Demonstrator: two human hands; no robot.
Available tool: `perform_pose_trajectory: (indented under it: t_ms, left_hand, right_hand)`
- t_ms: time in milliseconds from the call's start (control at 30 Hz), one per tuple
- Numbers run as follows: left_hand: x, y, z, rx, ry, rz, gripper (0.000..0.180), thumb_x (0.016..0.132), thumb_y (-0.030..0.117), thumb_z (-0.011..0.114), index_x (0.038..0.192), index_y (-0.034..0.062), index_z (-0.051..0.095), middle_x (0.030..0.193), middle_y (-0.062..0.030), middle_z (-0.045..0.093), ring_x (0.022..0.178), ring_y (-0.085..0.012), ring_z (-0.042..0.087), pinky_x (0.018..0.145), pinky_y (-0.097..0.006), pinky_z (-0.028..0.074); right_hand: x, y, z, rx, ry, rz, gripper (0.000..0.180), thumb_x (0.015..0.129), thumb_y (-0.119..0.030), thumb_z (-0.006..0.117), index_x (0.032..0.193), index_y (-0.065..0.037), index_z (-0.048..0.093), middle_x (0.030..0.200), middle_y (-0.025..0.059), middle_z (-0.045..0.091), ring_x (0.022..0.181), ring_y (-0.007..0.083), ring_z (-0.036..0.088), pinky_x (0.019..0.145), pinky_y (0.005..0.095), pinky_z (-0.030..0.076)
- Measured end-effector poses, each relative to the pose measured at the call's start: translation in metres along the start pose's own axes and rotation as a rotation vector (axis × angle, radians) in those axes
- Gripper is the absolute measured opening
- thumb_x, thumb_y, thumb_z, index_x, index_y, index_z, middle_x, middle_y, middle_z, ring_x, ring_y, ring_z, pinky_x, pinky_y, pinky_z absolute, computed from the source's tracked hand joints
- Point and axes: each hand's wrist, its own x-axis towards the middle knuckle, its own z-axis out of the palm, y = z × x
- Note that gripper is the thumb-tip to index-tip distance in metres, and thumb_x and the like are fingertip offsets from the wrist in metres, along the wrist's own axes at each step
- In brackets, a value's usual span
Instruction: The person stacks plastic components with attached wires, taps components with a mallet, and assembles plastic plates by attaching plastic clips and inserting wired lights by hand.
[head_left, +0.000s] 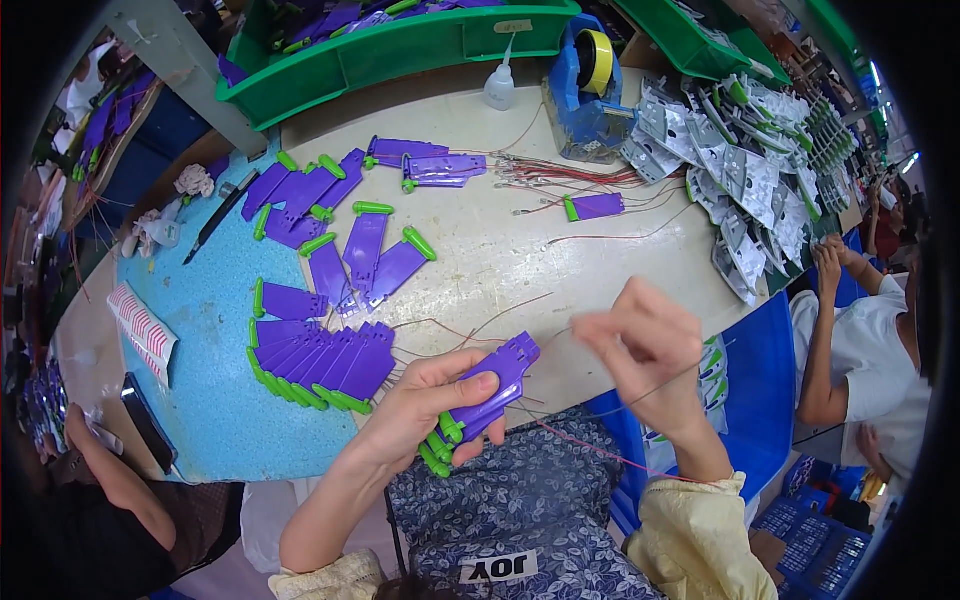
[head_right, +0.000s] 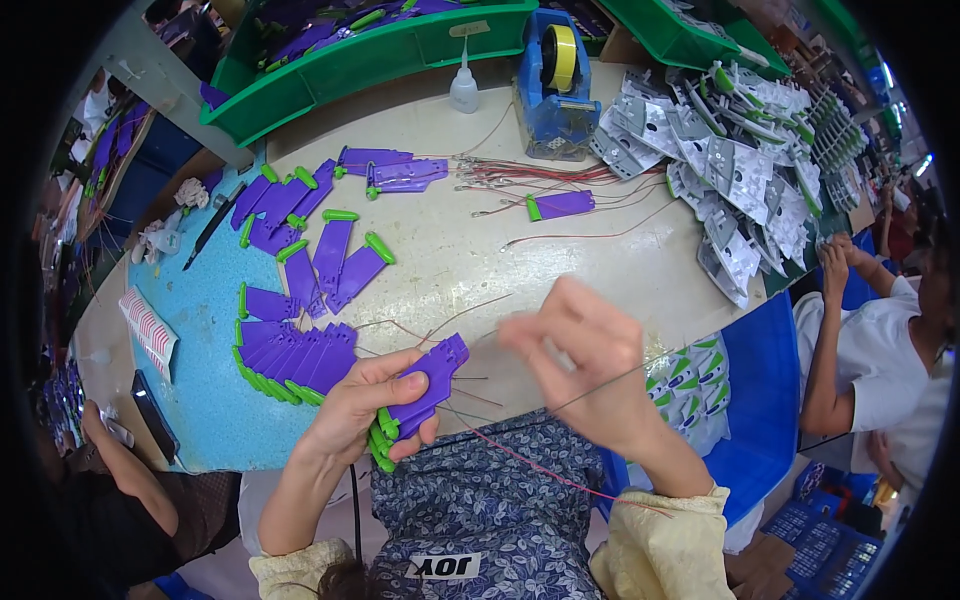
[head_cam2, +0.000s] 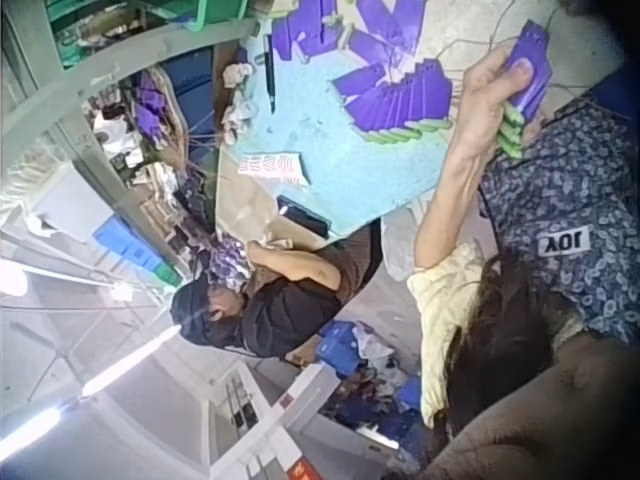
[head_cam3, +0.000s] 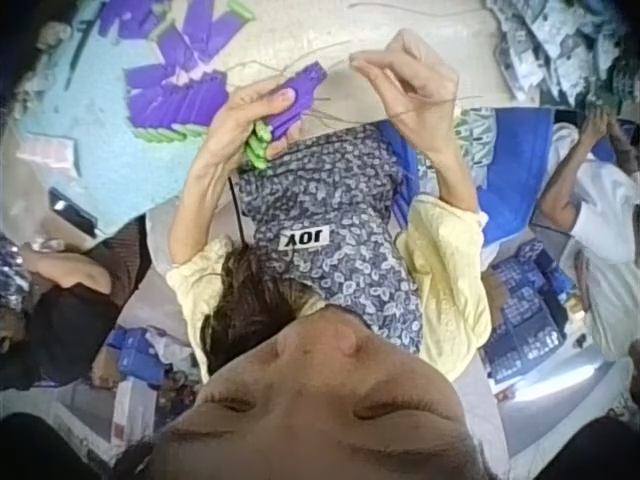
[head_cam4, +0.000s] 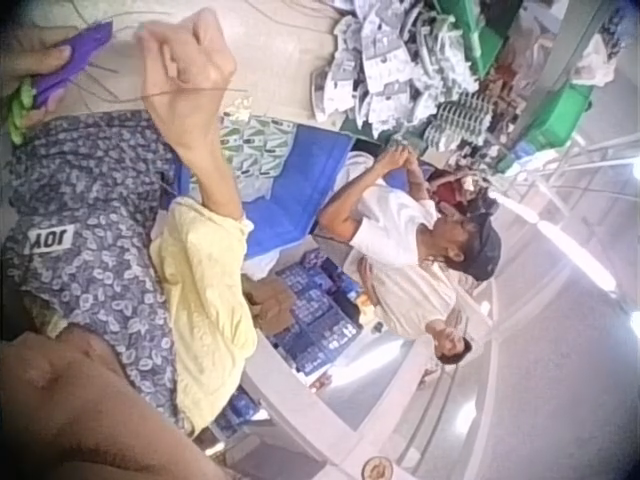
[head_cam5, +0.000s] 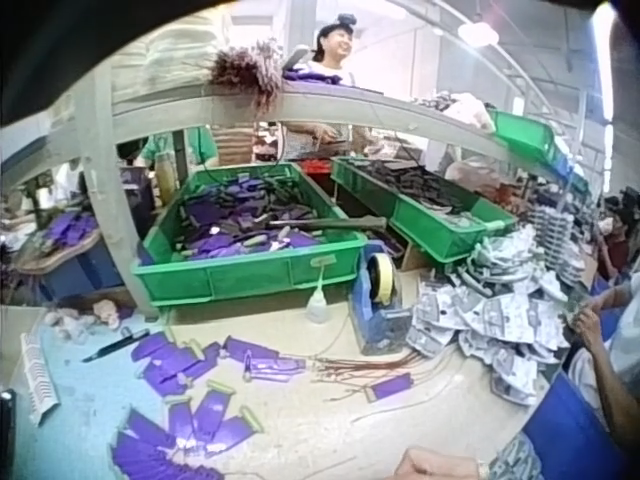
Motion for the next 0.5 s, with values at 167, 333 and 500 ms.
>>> perform_pose_trajectory:
  t_ms: [167,333,500]
  left_hand:
    - [-0.004,-0.005,-0.007,0.071,0.062,-0.026,0.023,0.097,0.023,0.061,0.105,0.0017,0.062,0.069,-0.0109,0.067,0.045,-0.0112,0.056,0.041,-0.024,0.04]
    - [-0.002,-0.026,0.006,0.459,0.16,0.03,0.023,0.096,0.026,0.063,0.101,0.0039,0.064,0.07,-0.0051,0.067,0.048,-0.0068,0.054,0.044,-0.022,0.042]
    - [-0.017,-0.024,0.006,0.734,0.232,0.194,0.021,0.095,0.017,0.065,0.105,-0.0021,0.064,0.083,-0.0012,0.065,0.066,-0.0058,0.063,0.054,-0.02,0.043]
  right_hand:
    - [0.009,0.003,0.022,0.305,-0.371,-0.132,0.016,0.074,-0.006,0.081,0.089,-0.004,0.075,0.069,0.0031,0.06,0.062,0.0141,0.053,0.055,0.0295,0.041]
    - [0.118,0.065,0.087,-0.24,0.019,-0.287,0.054,0.071,-0.014,0.081,0.119,-0.001,0.062,0.105,0.0135,0.066,0.099,0.0299,0.058,0.09,0.0403,0.045]
    - [0.135,0.077,0.104,-0.477,-0.074,-0.385,0.056,0.07,-0.013,0.076,0.121,0.0,0.055,0.102,0.0131,0.064,0.102,0.0297,0.054,0.088,0.0412,0.04]
